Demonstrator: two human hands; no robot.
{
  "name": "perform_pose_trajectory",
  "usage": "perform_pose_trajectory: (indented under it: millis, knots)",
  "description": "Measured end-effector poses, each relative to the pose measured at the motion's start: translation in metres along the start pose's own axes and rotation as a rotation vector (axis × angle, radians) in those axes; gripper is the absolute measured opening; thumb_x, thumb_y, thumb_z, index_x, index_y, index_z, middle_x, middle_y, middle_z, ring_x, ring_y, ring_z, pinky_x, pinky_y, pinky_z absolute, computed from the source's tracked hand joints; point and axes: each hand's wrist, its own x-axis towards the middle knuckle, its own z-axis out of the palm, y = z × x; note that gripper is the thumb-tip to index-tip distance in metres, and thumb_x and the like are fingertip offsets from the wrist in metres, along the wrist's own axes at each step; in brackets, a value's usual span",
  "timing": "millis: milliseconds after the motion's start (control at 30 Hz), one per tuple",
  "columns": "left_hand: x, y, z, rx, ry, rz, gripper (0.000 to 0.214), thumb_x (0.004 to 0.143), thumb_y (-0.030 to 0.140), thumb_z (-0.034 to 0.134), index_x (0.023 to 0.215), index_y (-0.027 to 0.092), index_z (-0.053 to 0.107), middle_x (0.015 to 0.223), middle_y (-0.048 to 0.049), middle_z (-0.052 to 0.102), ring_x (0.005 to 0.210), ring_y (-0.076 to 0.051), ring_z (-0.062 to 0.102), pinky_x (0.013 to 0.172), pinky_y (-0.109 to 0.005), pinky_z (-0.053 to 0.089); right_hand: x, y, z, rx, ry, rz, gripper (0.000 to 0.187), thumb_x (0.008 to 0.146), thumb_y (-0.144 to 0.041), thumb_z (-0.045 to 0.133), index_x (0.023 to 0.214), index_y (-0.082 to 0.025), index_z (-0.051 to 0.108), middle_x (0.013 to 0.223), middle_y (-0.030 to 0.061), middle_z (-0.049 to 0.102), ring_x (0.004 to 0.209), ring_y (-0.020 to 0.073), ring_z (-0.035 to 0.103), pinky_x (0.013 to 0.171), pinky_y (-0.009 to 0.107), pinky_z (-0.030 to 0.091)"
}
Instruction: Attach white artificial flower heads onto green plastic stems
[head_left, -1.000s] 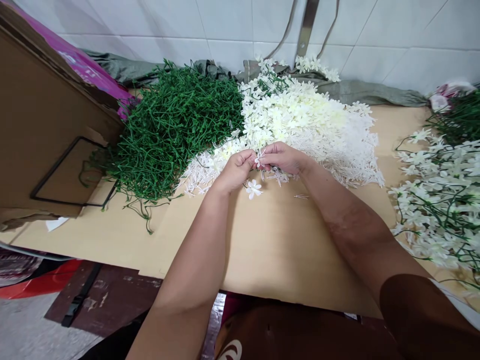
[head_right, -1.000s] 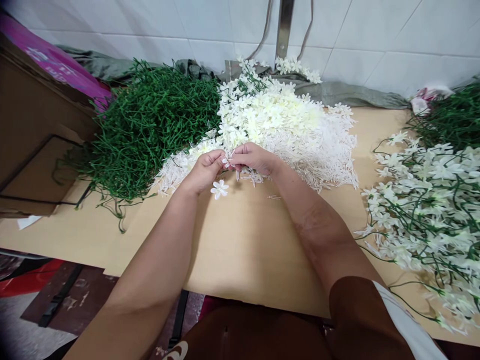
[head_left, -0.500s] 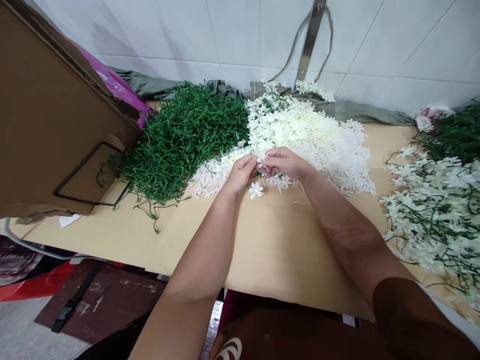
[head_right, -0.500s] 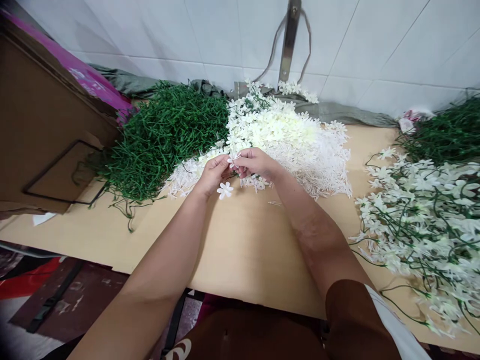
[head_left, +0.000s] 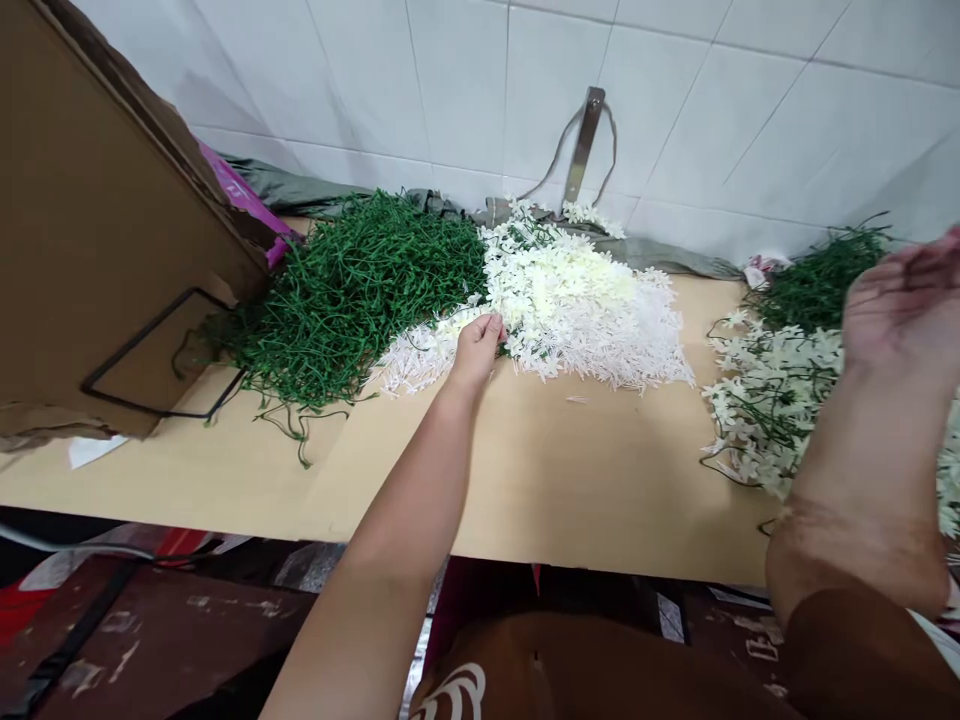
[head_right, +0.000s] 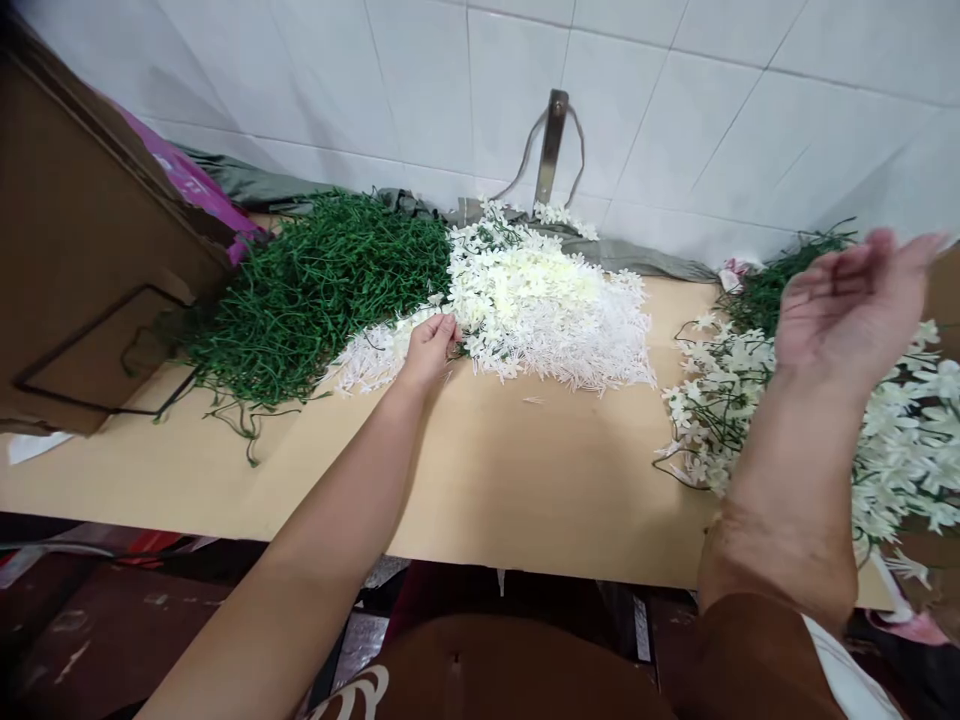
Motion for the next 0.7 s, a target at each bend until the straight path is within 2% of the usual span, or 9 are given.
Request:
perform_pose_trajectory:
  millis: [133, 267, 333, 500, 567, 633, 700]
  knots:
    - [-0.002, 0.001, 0.0, 0.031, -0.013, 0.017, 0.041, 0.088, 0.048, 0.055, 0.059, 0.019, 0.051, 0.053, 0.0039, 0.04, 0.053, -0.01, 0.033, 0.053, -0.025, 0.027, -0.02, 0.012, 0.029, 0.005, 0.087, -0.003, 0.029, 0.078, -0.037, 0.072, 0.102, -0.022, 0.067, 0.08, 0.0034, 0.068, 0.079, 0.0173, 0.068, 0.068, 0.033, 0.059]
    - [-0.003, 0.001, -0.003, 0.097, -0.003, 0.005, 0.039, 0.088, 0.045, 0.054, 0.059, 0.019, 0.051, 0.053, 0.0043, 0.038, 0.053, -0.011, 0.032, 0.055, -0.025, 0.028, -0.032, 0.026, 0.033, 0.074, 0.202, -0.015, 0.026, 0.076, -0.041, 0.073, 0.093, -0.023, 0.068, 0.074, 0.0018, 0.067, 0.068, 0.0144, 0.065, 0.064, 0.032, 0.058]
    - [-0.002, -0.001, -0.004, 0.134, -0.011, 0.007, 0.039, 0.087, 0.045, 0.055, 0.059, 0.018, 0.051, 0.053, 0.0044, 0.038, 0.053, -0.011, 0.032, 0.055, -0.025, 0.028, -0.036, 0.026, 0.037, 0.086, 0.165, -0.031, 0.026, 0.074, -0.042, 0.075, 0.091, -0.023, 0.069, 0.075, 0.002, 0.067, 0.066, 0.0135, 0.063, 0.064, 0.031, 0.057]
    - [0.001, -0.005, -0.004, 0.198, -0.022, 0.012, 0.036, 0.086, 0.042, 0.054, 0.059, 0.019, 0.053, 0.054, 0.0033, 0.04, 0.055, -0.012, 0.035, 0.058, -0.026, 0.029, -0.035, 0.015, 0.054, -0.02, -0.083, -0.083, 0.029, 0.076, -0.047, 0.074, 0.09, -0.021, 0.071, 0.081, 0.0054, 0.07, 0.075, 0.0158, 0.065, 0.069, 0.032, 0.057]
    - [0.001, -0.004, -0.004, 0.22, -0.037, 0.017, 0.035, 0.087, 0.039, 0.053, 0.059, 0.018, 0.053, 0.055, 0.0026, 0.043, 0.056, -0.012, 0.036, 0.059, -0.026, 0.03, -0.031, 0.02, 0.057, -0.053, -0.151, -0.062, 0.035, 0.077, -0.051, 0.071, 0.094, -0.02, 0.07, 0.086, 0.0071, 0.071, 0.078, 0.0172, 0.067, 0.074, 0.034, 0.057]
    - [0.001, -0.002, -0.004, 0.242, -0.046, 0.012, 0.033, 0.086, 0.035, 0.053, 0.059, 0.018, 0.054, 0.055, 0.0027, 0.043, 0.057, -0.012, 0.037, 0.061, -0.026, 0.032, -0.027, 0.037, 0.054, -0.121, -0.131, -0.022, 0.045, 0.078, -0.055, 0.068, 0.104, -0.019, 0.069, 0.099, 0.0109, 0.072, 0.089, 0.0203, 0.068, 0.083, 0.039, 0.057]
    - [0.0, 0.001, -0.003, 0.253, -0.037, 0.002, 0.031, 0.086, 0.033, 0.053, 0.059, 0.018, 0.053, 0.055, 0.0032, 0.043, 0.057, -0.012, 0.037, 0.062, -0.025, 0.033, -0.022, 0.064, 0.046, -0.242, 0.003, 0.026, 0.057, 0.078, -0.059, 0.064, 0.116, -0.017, 0.065, 0.12, 0.0161, 0.066, 0.108, 0.026, 0.064, 0.095, 0.047, 0.052]
